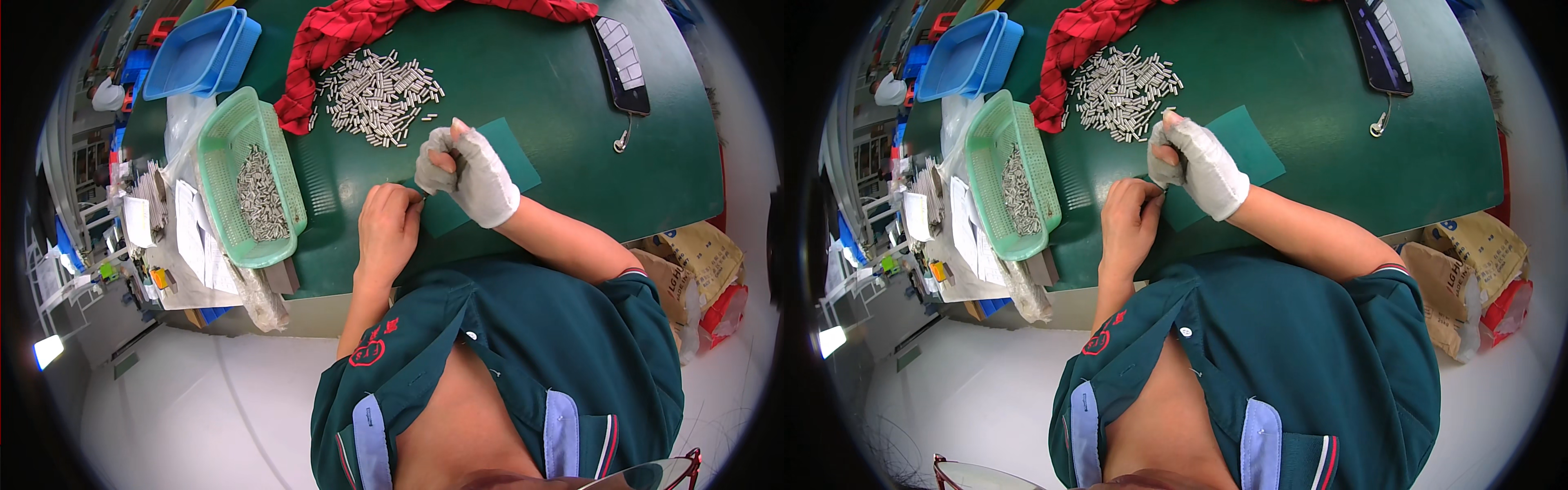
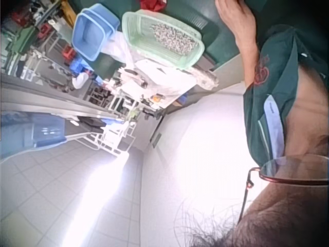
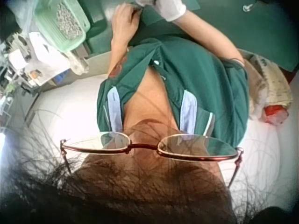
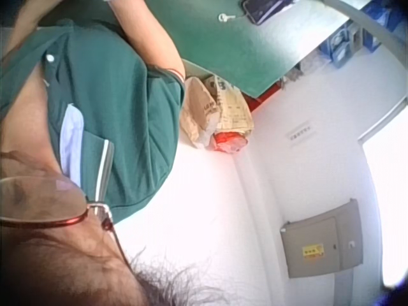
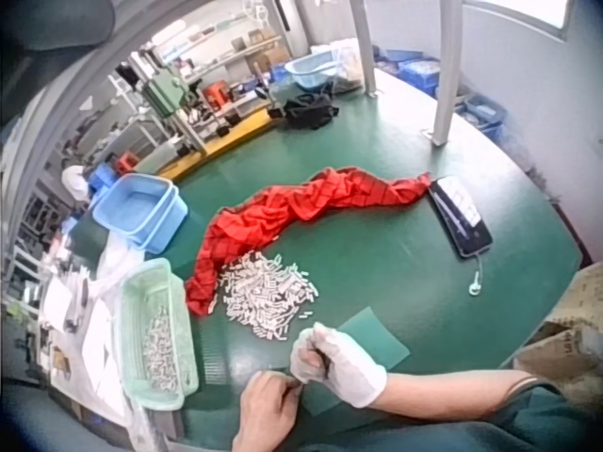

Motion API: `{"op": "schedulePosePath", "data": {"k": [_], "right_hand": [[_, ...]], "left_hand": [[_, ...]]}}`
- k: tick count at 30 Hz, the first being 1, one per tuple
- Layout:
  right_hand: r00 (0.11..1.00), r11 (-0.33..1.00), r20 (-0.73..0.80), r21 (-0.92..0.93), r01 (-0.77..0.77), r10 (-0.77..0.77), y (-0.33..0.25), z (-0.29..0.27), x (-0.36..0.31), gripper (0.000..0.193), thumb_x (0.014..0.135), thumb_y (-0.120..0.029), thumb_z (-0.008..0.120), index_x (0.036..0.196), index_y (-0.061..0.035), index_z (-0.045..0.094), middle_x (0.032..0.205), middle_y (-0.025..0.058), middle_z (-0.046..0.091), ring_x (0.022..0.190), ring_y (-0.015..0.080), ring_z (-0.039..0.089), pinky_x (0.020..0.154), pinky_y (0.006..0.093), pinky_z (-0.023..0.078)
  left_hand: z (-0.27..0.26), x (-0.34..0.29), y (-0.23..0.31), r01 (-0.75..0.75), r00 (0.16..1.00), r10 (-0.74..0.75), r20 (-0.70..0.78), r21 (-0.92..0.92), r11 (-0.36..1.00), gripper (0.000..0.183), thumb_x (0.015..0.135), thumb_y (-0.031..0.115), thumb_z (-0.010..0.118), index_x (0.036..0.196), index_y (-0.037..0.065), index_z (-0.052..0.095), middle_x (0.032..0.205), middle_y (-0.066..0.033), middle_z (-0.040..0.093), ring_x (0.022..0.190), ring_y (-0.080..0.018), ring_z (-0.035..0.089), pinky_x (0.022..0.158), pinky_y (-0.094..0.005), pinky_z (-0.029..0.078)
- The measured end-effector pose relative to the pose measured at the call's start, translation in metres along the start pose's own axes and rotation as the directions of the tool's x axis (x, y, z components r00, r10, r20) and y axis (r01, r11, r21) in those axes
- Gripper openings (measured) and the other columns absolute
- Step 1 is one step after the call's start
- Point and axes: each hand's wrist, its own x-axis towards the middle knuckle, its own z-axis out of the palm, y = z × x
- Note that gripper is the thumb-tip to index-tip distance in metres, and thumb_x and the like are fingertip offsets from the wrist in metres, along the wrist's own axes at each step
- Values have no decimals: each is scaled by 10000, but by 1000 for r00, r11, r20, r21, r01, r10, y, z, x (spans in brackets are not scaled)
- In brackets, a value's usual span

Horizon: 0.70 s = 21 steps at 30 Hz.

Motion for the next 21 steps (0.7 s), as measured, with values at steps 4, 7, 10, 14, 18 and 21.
{"op": "schedulePosePath", "data": {"k": [4, 7, 10, 14, 18, 21], "right_hand": [[999, 996, -27, -90, -23, 20, -1, 1, 0, 543, 969, -533, 372, 642, -100, 357, 559, 2, 304, 551, 154, 294, 584, 298, 297], [1000, 998, -16, -64, -17, 16, 0, -1, -1, 502, 981, -474, 372, 651, -96, 374, 576, 4, 333, 561, 139, 321, 567, 279, 295], [1000, 998, -4, -69, -10, 10, 1, -3, -2, 469, 990, -423, 374, 658, -93, 392, 593, 7, 363, 571, 123, 350, 550, 259, 292], [999, 985, -3, -170, -43, 44, 1, -1, -2, 551, 956, -546, 384, 639, -97, 345, 573, 8, 317, 580, 163, 319, 588, 291, 298], [999, 959, -7, -279, -42, 41, 3, 3, -5, 577, 945, -578, 384, 638, -92, 328, 577, 9, 307, 577, 158, 310, 577, 289, 287], [1000, 941, 2, -337, -27, 29, 1, 7, -7, 602, 935, -606, 385, 640, -87, 312, 587, 13, 307, 577, 152, 297, 563, 289, 270]], "left_hand": [[0, 0, 0, 1, 1000, -1, -2, -6, 1000, 96, 733, -29, 649, 789, 15, 584, 804, -96, 584, 769, -298, 545, 682, -380, 444], [1, 0, 1, -3, 1000, 3, -7, -3, 1000, 100, 728, -33, 648, 787, 15, 582, 801, -95, 584, 762, -297, 544, 676, -380, 445], [4, -1, -1, -5, 1000, 5, -19, -6, 1000, 105, 722, -36, 648, 782, 16, 580, 793, -94, 584, 753, -295, 543, 665, -378, 442], [7, -3, -1, -1, 999, 1, -50, -3, 1000, 110, 713, -39, 650, 768, 17, 573, 780, -95, 584, 742, -293, 544, 653, -377, 438], [14, -8, -5, -11, 992, 10, -125, -9, 1000, 121, 705, -33, 655, 767, 28, 571, 776, -92, 579, 754, -290, 549, 668, -383, 435], [17, -8, -6, -13, 989, 11, -146, -15, 1000, 117, 711, -21, 651, 775, 40, 575, 782, -86, 575, 775, -288, 553, 697, -388, 434]]}}
